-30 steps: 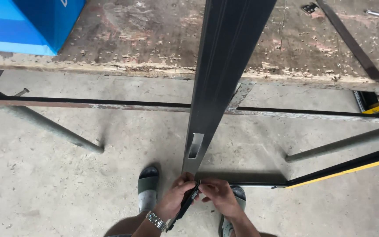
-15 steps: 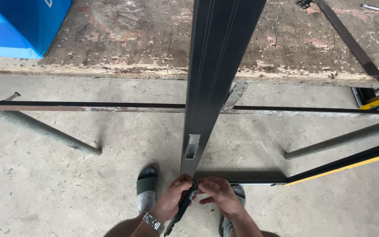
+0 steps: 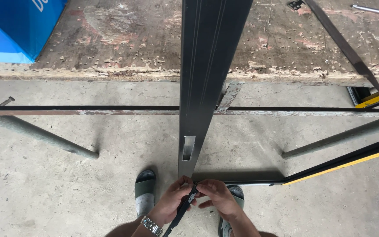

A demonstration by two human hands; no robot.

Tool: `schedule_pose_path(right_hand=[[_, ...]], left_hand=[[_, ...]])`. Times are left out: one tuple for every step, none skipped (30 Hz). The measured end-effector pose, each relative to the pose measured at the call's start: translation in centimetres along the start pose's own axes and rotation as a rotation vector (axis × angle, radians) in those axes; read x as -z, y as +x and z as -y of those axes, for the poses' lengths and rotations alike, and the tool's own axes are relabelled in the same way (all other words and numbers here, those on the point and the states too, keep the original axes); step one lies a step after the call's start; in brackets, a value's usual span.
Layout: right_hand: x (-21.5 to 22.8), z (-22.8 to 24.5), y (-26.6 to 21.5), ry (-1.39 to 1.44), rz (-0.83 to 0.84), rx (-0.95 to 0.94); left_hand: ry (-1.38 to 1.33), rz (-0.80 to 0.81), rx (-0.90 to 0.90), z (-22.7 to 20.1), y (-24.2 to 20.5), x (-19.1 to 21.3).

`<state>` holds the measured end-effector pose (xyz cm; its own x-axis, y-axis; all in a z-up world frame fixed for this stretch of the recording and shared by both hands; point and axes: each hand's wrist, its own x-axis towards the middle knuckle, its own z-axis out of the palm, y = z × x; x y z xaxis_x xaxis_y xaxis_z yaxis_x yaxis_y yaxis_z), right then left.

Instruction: The person installs a lock mechanism into a black door frame. They align the lock body, insert screws, and tighten them by hand to secure the lock in place.

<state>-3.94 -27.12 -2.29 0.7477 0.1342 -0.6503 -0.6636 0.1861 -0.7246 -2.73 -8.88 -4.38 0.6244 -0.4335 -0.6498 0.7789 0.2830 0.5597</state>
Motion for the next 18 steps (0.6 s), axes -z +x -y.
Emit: schedule_pose_path(right_hand=[[-0.1, 0.3, 0.0, 0.013, -0.014, -0.023], [-0.2, 0.4, -0.1, 0.014, -0.015, -0.02], [-0.2, 0.4, -0.1, 0.039, -0.019, -0.037], [-0.3, 0.5, -0.2, 0.063, -0.023, -0.054], [-0.2, 0.4, 0.0, 0.064, -0.024, -0.051], [0.0, 0.3, 0.3, 0.125, -0.015, -0.043], [0.1, 0.0, 0.3, 0.187, -0.008, -0.042], [0.2, -0.5, 0.3, 0.189, -0.01, -0.045], [0.4, -0.7, 0.7, 0.164, -0.022, -0.053], [0.5, -0.9, 1.0, 0.139, -0.035, -0.06], [0.6, -0.8, 1.0, 0.138, -0.036, -0.063], [0.6, -0.8, 1.1, 0.072, -0.041, -0.045], [0.7, -0.7, 1.2, 0.006, -0.046, -0.026], [0.7, -1.0, 1.4, 0.005, -0.047, -0.026], [0.7, -1.3, 1.6, -0.015, -0.07, -0.003], [0.7, -1.5, 1.7, -0.035, -0.094, 0.02], [0.5, -1.5, 1.7, -0.041, -0.095, 0.027], [0.4, -1.4, 1.7, 0.004, -0.116, -0.024]], left_hand=[[0.0, 0.002, -0.004, 0.3, 0.4, 0.2], [0.003, 0.004, -0.006, 0.5, 0.6, 0.4], [0.082, 0.025, -0.061, 0.7, 0.8, 0.5], [0.161, 0.048, -0.115, 1.0, 1.0, 0.7], [0.163, 0.05, -0.116, 0.5, 0.5, 0.2], [0.361, 0.064, -0.172, 0.1, 0.1, -0.2], [0.556, 0.077, -0.222, -0.1, -0.6, -0.6], [0.555, 0.078, -0.217, 0.0, -0.9, -0.7], [0.654, 0.065, -0.277, -0.2, -1.0, -0.9], [0.751, 0.05, -0.337, -0.4, -1.1, -1.1], [0.749, 0.05, -0.335, -0.4, -1.1, -0.9], [0.883, 0.008, -0.399, -0.4, -1.2, -0.8], [1.016, -0.036, -0.466, -0.4, -1.1, -0.6], [1.015, -0.036, -0.466, 0.1, -0.9, -0.4], [1.088, -0.054, -0.477, 0.5, -0.6, -0.2], [1.16, -0.072, -0.488, 0.9, -0.4, -0.1], [1.158, -0.072, -0.498, 0.9, -0.6, -0.3], [1.119, -0.076, -0.517, 0.8, -0.9, -0.5]])
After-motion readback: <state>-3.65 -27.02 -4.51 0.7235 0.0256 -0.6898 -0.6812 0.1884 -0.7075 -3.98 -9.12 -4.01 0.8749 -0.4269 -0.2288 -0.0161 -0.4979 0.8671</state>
